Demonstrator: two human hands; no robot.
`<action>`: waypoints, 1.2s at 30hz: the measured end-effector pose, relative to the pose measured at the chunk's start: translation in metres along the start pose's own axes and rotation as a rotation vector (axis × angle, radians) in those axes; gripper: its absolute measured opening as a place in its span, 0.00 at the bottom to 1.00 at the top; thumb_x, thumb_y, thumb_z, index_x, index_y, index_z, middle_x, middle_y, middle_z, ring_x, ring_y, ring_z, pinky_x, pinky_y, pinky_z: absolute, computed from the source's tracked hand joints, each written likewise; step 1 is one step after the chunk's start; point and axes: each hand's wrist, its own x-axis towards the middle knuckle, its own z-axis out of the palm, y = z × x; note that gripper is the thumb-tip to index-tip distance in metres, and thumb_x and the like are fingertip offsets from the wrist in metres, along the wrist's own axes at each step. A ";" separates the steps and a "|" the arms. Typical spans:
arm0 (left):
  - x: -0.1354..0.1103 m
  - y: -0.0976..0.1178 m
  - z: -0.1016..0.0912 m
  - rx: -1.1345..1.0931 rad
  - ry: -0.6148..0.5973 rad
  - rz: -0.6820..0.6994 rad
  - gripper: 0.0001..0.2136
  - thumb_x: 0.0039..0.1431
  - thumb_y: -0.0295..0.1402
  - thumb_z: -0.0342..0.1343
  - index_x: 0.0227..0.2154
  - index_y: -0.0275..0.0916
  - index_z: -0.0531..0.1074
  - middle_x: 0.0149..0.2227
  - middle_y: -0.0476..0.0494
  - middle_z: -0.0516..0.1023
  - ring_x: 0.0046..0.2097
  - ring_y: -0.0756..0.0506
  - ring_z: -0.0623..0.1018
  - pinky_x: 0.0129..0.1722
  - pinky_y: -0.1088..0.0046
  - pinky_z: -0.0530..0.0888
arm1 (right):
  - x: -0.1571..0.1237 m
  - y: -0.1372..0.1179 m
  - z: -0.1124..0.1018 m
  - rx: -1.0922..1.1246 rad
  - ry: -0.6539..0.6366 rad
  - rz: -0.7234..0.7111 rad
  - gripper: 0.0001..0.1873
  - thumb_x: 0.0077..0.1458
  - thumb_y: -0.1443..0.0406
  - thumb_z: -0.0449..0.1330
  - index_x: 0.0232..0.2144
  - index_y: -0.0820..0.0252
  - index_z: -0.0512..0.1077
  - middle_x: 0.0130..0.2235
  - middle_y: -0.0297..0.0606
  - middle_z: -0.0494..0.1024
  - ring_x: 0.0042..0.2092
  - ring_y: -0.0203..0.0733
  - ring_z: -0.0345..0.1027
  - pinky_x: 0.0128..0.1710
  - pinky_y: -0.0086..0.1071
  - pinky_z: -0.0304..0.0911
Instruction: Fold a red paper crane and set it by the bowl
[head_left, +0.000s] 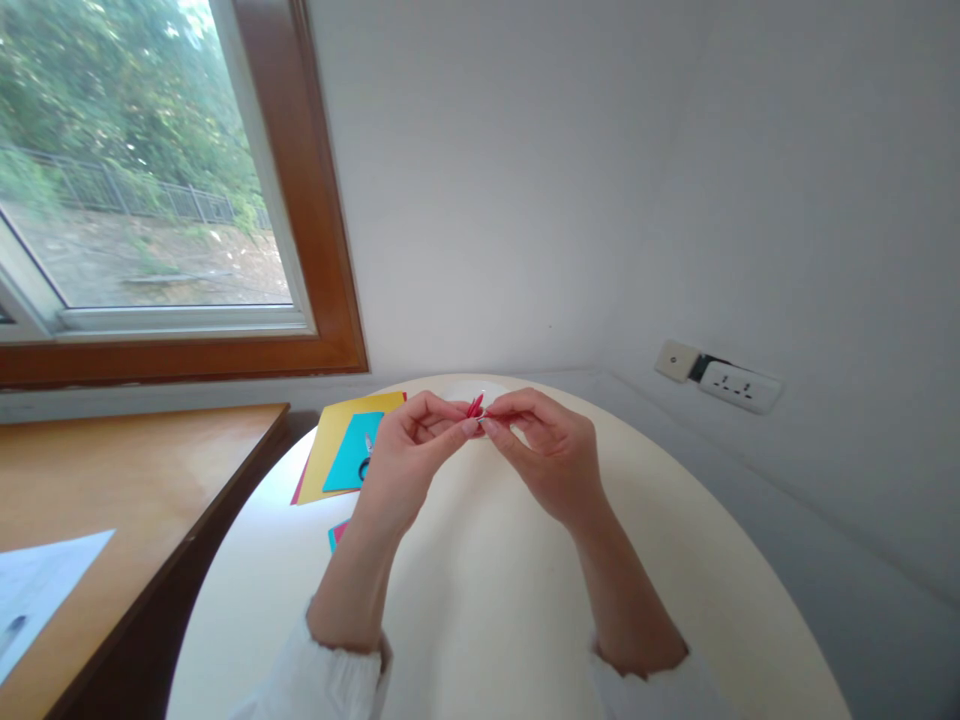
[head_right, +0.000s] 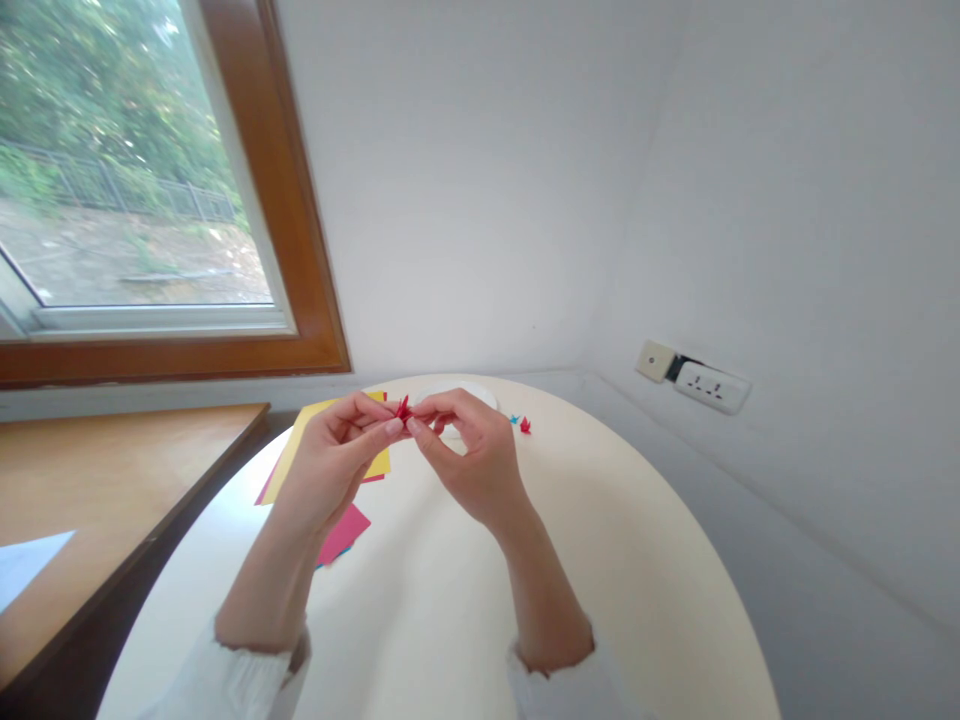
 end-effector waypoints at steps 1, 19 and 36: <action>0.000 0.000 -0.001 -0.003 -0.004 0.000 0.07 0.44 0.30 0.66 0.23 0.36 0.73 0.27 0.49 0.79 0.34 0.50 0.78 0.41 0.72 0.75 | 0.000 0.000 0.000 -0.006 -0.003 -0.011 0.04 0.50 0.70 0.60 0.28 0.57 0.72 0.30 0.33 0.76 0.32 0.36 0.70 0.34 0.31 0.67; -0.001 -0.002 -0.001 0.082 -0.035 0.018 0.06 0.45 0.31 0.66 0.24 0.36 0.75 0.26 0.47 0.80 0.33 0.48 0.80 0.41 0.70 0.76 | -0.002 0.002 0.004 0.051 0.018 0.000 0.03 0.51 0.70 0.58 0.28 0.58 0.70 0.29 0.32 0.73 0.31 0.35 0.68 0.32 0.30 0.67; -0.003 0.003 0.006 0.165 0.075 0.146 0.04 0.43 0.27 0.65 0.21 0.37 0.75 0.29 0.47 0.80 0.35 0.49 0.79 0.37 0.76 0.76 | -0.002 0.002 0.005 -0.020 0.057 -0.056 0.04 0.51 0.70 0.58 0.28 0.58 0.72 0.29 0.34 0.76 0.32 0.36 0.71 0.34 0.32 0.69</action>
